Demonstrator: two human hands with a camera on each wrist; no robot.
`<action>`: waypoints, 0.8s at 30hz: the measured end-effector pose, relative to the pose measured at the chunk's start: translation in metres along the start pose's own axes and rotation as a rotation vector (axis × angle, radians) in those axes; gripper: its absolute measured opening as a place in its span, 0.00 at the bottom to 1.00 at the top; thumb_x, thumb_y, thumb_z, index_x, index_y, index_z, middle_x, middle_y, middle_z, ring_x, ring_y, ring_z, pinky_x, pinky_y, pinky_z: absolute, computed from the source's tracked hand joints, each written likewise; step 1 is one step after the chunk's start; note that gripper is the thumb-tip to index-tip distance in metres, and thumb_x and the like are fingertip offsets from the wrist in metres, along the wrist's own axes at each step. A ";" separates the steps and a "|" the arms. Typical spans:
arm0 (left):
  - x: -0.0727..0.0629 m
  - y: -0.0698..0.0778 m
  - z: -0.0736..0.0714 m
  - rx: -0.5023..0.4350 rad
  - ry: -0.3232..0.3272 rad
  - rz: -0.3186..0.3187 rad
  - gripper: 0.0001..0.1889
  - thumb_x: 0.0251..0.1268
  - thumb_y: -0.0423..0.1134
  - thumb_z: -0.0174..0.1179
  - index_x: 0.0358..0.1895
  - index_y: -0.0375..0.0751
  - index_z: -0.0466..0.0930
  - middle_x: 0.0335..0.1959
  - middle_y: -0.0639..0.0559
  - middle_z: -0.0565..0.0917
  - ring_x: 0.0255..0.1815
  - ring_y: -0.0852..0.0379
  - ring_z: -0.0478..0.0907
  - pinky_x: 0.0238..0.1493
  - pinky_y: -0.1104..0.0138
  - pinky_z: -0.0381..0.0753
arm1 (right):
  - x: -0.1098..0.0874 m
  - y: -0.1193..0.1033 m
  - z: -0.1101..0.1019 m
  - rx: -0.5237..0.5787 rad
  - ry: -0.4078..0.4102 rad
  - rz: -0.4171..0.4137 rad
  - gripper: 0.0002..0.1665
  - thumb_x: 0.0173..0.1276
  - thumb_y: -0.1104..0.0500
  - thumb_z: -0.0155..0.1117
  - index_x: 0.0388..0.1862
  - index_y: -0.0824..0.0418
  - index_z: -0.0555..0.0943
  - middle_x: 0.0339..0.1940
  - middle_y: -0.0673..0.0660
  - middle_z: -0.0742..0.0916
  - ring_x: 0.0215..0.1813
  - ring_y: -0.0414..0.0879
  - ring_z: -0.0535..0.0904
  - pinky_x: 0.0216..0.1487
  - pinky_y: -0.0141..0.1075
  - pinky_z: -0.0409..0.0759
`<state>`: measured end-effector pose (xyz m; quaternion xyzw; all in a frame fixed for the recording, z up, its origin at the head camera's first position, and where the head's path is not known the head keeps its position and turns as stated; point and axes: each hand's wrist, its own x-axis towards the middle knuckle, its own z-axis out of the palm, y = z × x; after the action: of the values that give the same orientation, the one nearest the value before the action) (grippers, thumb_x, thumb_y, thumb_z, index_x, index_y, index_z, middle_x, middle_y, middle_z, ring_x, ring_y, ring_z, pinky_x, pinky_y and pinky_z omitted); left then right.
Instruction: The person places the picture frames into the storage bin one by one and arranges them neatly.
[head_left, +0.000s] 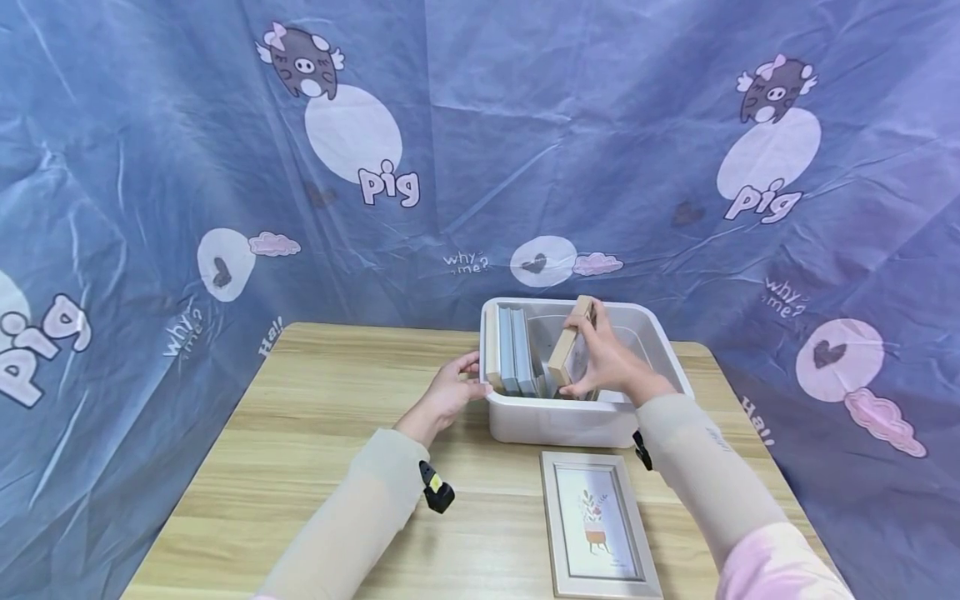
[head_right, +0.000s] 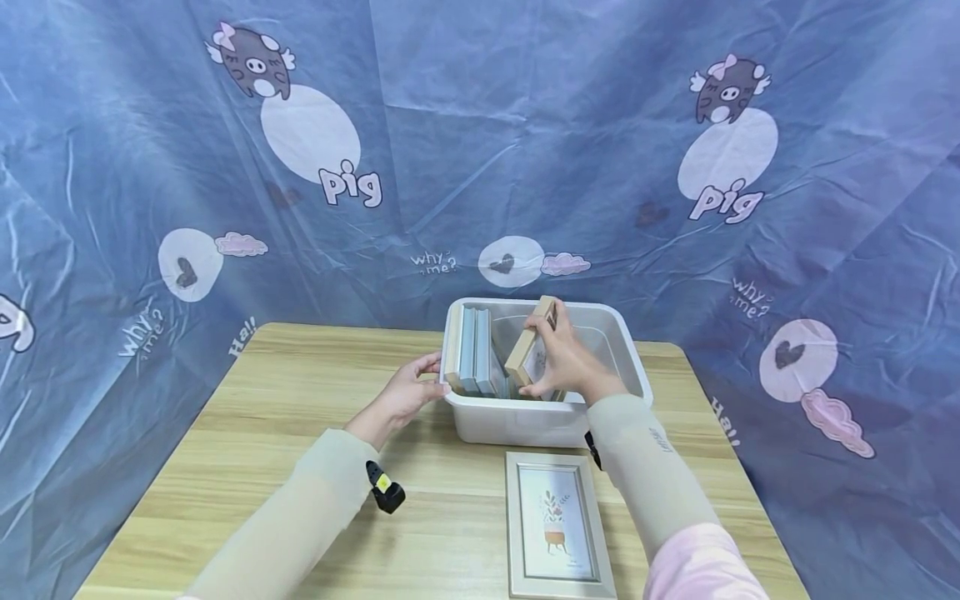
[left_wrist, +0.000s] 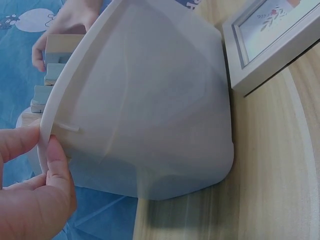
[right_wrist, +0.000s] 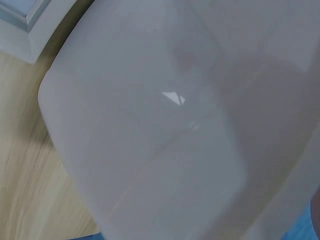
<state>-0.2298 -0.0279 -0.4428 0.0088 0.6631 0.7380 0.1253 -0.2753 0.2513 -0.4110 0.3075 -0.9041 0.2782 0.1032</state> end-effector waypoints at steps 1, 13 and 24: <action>0.000 0.000 0.000 0.000 0.001 0.001 0.35 0.53 0.15 0.57 0.69 0.32 0.62 0.53 0.37 0.65 0.51 0.47 0.73 0.50 0.65 0.80 | 0.001 -0.001 0.001 -0.005 -0.016 0.011 0.63 0.21 0.49 0.87 0.59 0.55 0.62 0.69 0.72 0.48 0.63 0.72 0.58 0.50 0.62 0.75; 0.003 -0.003 -0.001 0.003 0.004 0.014 0.35 0.54 0.16 0.57 0.68 0.33 0.63 0.53 0.38 0.65 0.47 0.51 0.74 0.49 0.65 0.80 | 0.014 -0.002 0.014 -0.048 -0.116 -0.109 0.61 0.23 0.48 0.86 0.56 0.57 0.61 0.67 0.79 0.50 0.64 0.74 0.58 0.58 0.62 0.69; 0.002 -0.003 -0.001 0.021 0.005 0.020 0.35 0.53 0.16 0.57 0.69 0.32 0.63 0.53 0.38 0.66 0.47 0.50 0.74 0.47 0.66 0.81 | 0.017 -0.006 0.016 -0.040 -0.266 -0.155 0.56 0.25 0.60 0.86 0.55 0.55 0.62 0.69 0.81 0.50 0.64 0.77 0.58 0.51 0.61 0.75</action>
<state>-0.2312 -0.0284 -0.4465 0.0149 0.6710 0.7321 0.1164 -0.2853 0.2296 -0.4150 0.4083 -0.8887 0.2082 0.0096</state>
